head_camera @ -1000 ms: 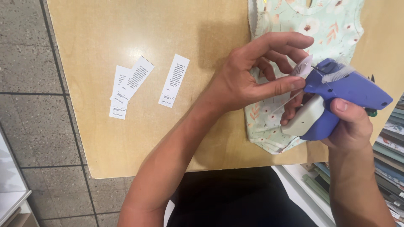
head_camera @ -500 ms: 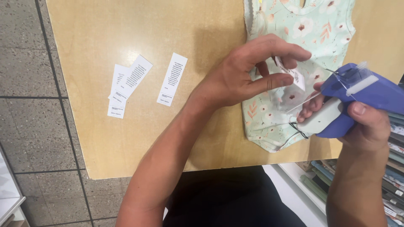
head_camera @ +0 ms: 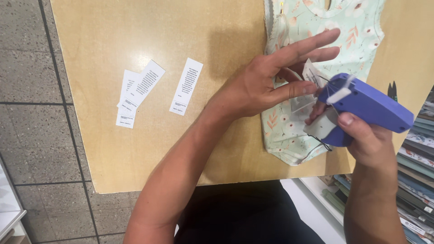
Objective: The person uses a handheld blue stapler to attach white paper tags to a light green patterned baby onesie on a wooden table. The person repeatedly staples the tags onto the garment's shoulder area and then uses scissors to trim the excess tag material.
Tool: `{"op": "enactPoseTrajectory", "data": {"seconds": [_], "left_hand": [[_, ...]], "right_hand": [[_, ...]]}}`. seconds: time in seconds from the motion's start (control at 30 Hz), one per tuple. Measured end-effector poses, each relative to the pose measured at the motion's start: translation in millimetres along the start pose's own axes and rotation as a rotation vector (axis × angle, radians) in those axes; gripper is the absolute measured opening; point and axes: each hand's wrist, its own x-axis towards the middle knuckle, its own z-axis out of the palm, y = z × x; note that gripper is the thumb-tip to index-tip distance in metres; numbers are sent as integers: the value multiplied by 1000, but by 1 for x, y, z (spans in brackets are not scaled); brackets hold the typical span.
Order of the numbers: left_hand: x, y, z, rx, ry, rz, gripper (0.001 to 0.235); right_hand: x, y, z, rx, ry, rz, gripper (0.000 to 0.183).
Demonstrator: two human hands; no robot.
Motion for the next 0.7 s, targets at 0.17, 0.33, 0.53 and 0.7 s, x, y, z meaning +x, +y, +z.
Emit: {"op": "enactPoseTrajectory", "data": {"seconds": [0.17, 0.33, 0.53, 0.7], "left_hand": [[-1, -1, 6, -28, 75, -38, 68], [0, -2, 7, 12, 115, -1, 44], [3, 10, 5, 299, 214, 82, 39], [5, 3, 6, 794, 227, 401, 27]], "right_hand": [[-4, 22, 7, 132, 99, 86, 57], [1, 33, 6, 542, 14, 110, 59], [3, 35, 7, 686, -25, 113, 63], [14, 31, 11, 571, -84, 142, 52]]}}
